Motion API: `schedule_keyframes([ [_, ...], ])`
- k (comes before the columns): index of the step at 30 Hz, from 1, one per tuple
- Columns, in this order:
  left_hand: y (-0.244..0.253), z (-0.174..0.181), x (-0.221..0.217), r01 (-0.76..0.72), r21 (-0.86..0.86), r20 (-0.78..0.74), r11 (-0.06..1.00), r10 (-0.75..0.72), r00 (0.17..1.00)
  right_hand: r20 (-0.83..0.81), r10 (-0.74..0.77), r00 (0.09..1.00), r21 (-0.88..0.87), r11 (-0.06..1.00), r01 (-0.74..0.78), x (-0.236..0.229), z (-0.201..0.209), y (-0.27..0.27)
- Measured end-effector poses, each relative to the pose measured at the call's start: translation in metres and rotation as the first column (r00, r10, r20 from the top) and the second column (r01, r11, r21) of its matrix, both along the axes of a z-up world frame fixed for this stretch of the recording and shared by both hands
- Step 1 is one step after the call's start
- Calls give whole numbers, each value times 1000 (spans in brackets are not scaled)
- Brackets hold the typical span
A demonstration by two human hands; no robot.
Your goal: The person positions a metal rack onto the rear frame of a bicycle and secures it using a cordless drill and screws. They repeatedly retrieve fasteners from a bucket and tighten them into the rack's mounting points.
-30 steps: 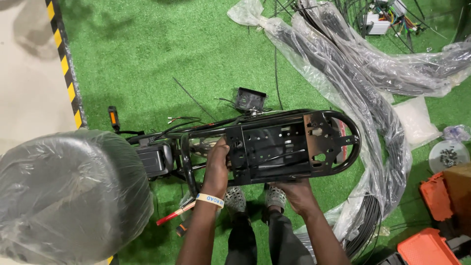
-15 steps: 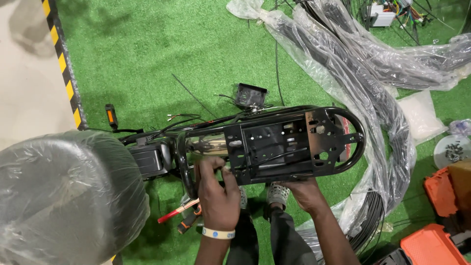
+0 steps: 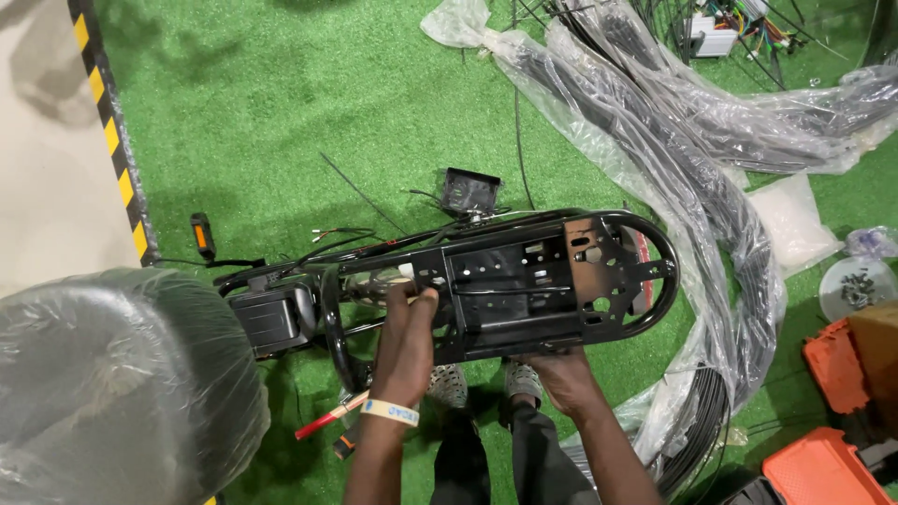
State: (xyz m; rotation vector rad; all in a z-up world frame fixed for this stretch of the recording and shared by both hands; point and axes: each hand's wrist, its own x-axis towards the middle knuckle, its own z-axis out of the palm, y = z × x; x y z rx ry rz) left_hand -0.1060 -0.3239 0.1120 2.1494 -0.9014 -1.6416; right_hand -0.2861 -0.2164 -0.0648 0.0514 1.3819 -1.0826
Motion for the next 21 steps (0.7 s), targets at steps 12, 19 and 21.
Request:
schedule_keyframes([
  [12,-18,-8,-4,-79,237,-110,968,107,988,-180,-80,980,-149,987,53,-3,50,-3],
  [19,-29,-4,-17,-215,177,-80,961,231,970,141,-296,945,-215,922,321,-7,15,22],
  [21,-31,-8,-17,-171,135,-55,976,180,982,286,-356,889,-217,880,422,-5,10,17],
])
